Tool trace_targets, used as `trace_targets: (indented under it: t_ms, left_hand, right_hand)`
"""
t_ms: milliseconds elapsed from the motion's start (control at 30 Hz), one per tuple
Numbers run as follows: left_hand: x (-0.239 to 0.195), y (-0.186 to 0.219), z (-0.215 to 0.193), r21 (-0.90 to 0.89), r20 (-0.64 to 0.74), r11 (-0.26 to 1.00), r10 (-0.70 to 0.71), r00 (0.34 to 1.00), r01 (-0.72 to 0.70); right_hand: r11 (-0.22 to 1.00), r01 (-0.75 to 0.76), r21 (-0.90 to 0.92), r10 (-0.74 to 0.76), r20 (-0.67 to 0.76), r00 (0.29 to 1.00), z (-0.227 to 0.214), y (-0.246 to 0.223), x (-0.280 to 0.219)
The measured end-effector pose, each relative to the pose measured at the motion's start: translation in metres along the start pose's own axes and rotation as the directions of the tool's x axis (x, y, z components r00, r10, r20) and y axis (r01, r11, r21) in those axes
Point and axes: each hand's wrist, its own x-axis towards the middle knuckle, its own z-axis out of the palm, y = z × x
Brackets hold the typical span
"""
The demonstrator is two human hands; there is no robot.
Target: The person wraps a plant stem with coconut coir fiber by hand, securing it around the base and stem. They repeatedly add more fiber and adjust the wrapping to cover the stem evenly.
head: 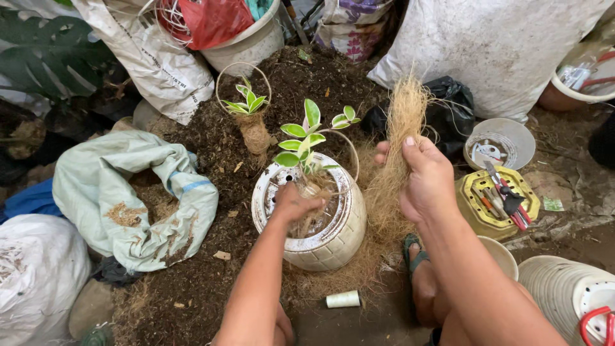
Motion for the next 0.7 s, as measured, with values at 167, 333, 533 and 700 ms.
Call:
trace_targets:
  t_ms: [167, 333, 533, 700]
  left_hand:
    - [-0.016, -0.004, 0.021, -0.023, -0.204, 0.996, 0.078, 0.976, -0.084]
    - [-0.050, 0.016, -0.004, -0.171, -0.224, 0.984, 0.016, 0.975, -0.056]
    - [-0.112, 0.018, -0.044, -0.740, -0.373, 0.549, 0.145, 0.917, -0.388]
    - [-0.152, 0.017, -0.039, -0.857, -0.386, 0.279, 0.209, 0.898, -0.433]
  right_hand:
    - [1.000, 0.012, -0.002, -0.012, -0.055, 0.998, -0.008, 0.005, 0.001]
    - [0.991, 0.106, -0.084, -0.121, -0.188, 0.975, -0.019, 0.010, 0.009]
    - [0.993, 0.109, 0.043, -0.100, -0.168, 0.981, -0.001, 0.026, -0.005]
    - [0.982, 0.008, -0.191, -0.006, 0.013, 1.000, 0.019, 0.076, -0.041]
